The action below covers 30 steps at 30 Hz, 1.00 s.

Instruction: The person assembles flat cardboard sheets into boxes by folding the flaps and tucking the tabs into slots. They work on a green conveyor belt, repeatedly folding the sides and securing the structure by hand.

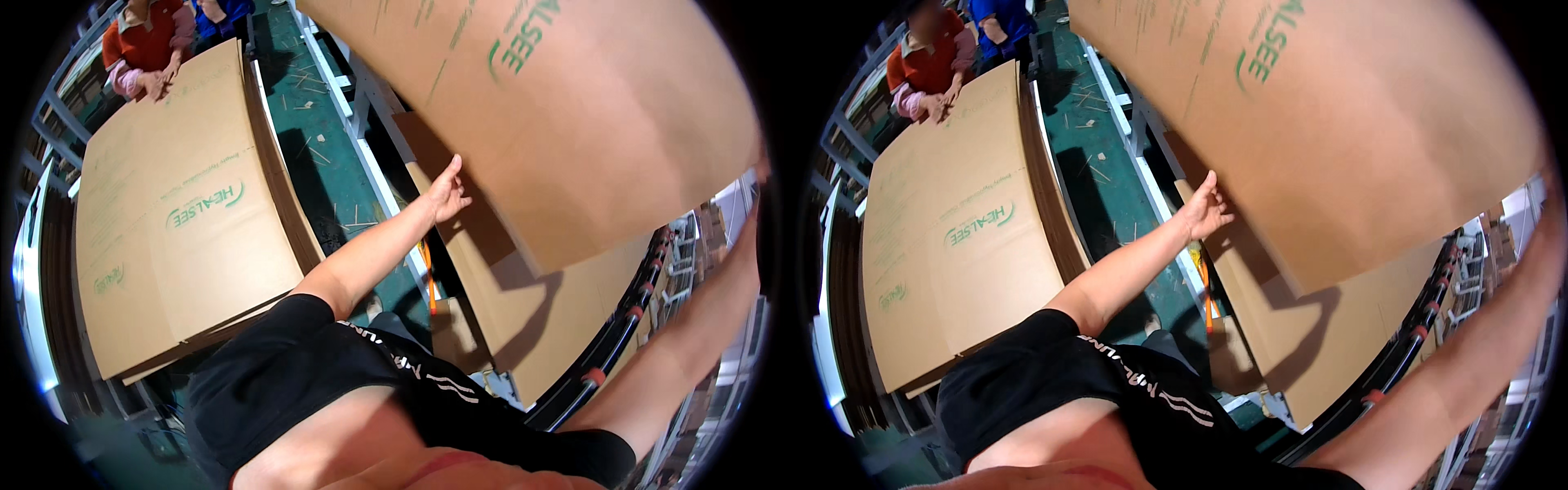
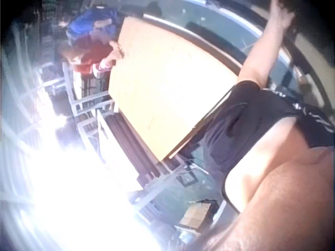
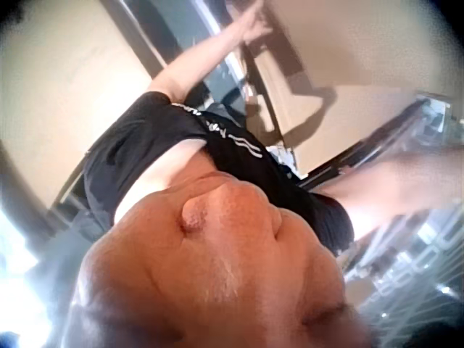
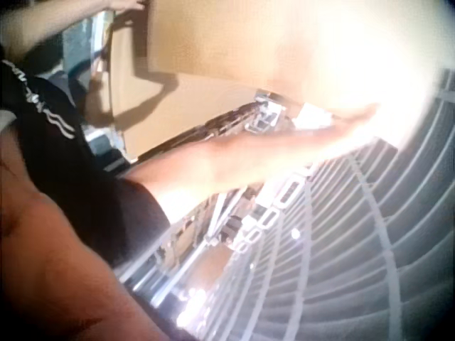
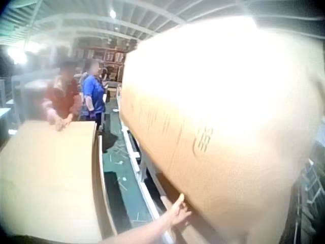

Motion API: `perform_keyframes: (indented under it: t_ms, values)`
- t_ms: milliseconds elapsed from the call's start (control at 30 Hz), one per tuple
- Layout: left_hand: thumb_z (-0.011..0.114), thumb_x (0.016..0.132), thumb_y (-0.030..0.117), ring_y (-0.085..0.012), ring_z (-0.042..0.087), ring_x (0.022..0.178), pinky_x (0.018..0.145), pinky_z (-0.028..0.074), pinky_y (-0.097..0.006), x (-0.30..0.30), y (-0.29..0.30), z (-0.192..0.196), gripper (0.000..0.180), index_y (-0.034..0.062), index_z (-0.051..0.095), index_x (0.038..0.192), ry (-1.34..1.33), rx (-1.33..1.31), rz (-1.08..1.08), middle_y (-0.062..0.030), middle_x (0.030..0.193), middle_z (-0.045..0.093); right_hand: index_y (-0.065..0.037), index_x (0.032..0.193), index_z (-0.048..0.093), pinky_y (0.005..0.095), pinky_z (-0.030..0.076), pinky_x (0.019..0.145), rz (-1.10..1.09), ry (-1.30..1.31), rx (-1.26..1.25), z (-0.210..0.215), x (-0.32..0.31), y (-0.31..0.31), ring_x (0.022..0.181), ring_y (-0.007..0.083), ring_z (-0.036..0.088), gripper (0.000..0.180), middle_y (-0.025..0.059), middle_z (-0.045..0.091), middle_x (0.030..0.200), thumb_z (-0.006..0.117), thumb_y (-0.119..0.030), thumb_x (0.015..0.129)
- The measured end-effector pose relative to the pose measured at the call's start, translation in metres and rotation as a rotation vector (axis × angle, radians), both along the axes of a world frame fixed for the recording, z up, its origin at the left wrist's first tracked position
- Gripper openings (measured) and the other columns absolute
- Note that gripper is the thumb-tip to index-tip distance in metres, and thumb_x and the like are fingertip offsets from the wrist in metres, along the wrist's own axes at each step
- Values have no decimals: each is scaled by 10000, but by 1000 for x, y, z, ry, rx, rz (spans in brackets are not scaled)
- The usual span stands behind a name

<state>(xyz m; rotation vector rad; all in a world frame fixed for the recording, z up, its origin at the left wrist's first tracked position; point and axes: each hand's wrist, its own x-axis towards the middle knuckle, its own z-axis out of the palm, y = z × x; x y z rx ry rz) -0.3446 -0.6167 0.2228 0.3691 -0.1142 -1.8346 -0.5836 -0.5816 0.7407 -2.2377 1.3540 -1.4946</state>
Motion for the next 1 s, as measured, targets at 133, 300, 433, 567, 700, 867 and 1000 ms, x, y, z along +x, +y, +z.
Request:
perform_keyframes:
  t_ms: [133, 300, 433, 567, 700, 867, 1000]
  values:
    - [617, 933, 399, -234, 573, 1181, 1048, 432, -419, 13, 38, -4, 543, 16, 520, 1306, -121, 43, 270, -103, 1238, 630, 12, 1370, 470, 377, 464, 1000, 79, -575, 405, -138, -94, -174, 1186, 237, 554, 563, 124, 560, 1325, 600, -343, 952]
    - [648, 891, 151, -244, 666, 944, 831, 562, -403, 88, 24, -37, 400, -49, 557, 1225, -622, 200, 439, -162, 1091, 659, 34, 1314, 500, 408, 535, 891, -200, -894, 603, -464, -127, -298, 1086, 255, 596, 571, 135, 584, 1258, 673, -330, 909]
    - [622, 877, 87, -245, 680, 908, 800, 565, -386, 138, 38, 3, 320, -61, 605, 1160, -758, 179, 479, -157, 1040, 677, 27, 1345, 444, 503, 480, 958, -179, -1033, 935, -637, -104, -304, 1170, 315, 545, 622, 145, 528, 1337, 618, -392, 921]
    - [629, 861, 75, -217, 683, 892, 777, 558, -354, 197, 89, 35, 277, -53, 643, 1107, -947, 313, 442, -141, 1015, 688, -19, 1364, 452, 487, 452, 1015, -179, -1115, 1186, -645, 11, -215, 1219, 333, 522, 537, 145, 501, 1383, 436, -406, 992]
    - [654, 835, 105, -220, 656, 983, 872, 520, -378, 229, 149, 81, 364, -54, 613, 1160, -979, 270, 463, -138, 1078, 676, -35, 1331, 488, 486, 467, 1011, 91, -1513, 1222, -630, 23, -170, 1200, 341, 547, 488, 145, 539, 1348, 436, -370, 980]
    - [709, 819, 136, -201, 694, 822, 755, 562, -335, 312, 279, 93, 273, -57, 665, 1008, -921, 356, 522, -125, 919, 707, -38, 1318, 508, 528, 485, 977, 209, -1536, 1353, -597, 78, -61, 1204, 341, 538, 421, 147, 552, 1321, 464, -224, 942]
    - [731, 808, 160, -176, 681, 898, 743, 576, -340, 408, 445, 61, 440, -47, 586, 1168, -1125, 513, 669, -138, 1026, 691, -32, 1288, 533, 519, 498, 962, 293, -1502, 1437, -594, 129, 69, 1168, 332, 563, 450, 140, 582, 1273, 542, -58, 839]
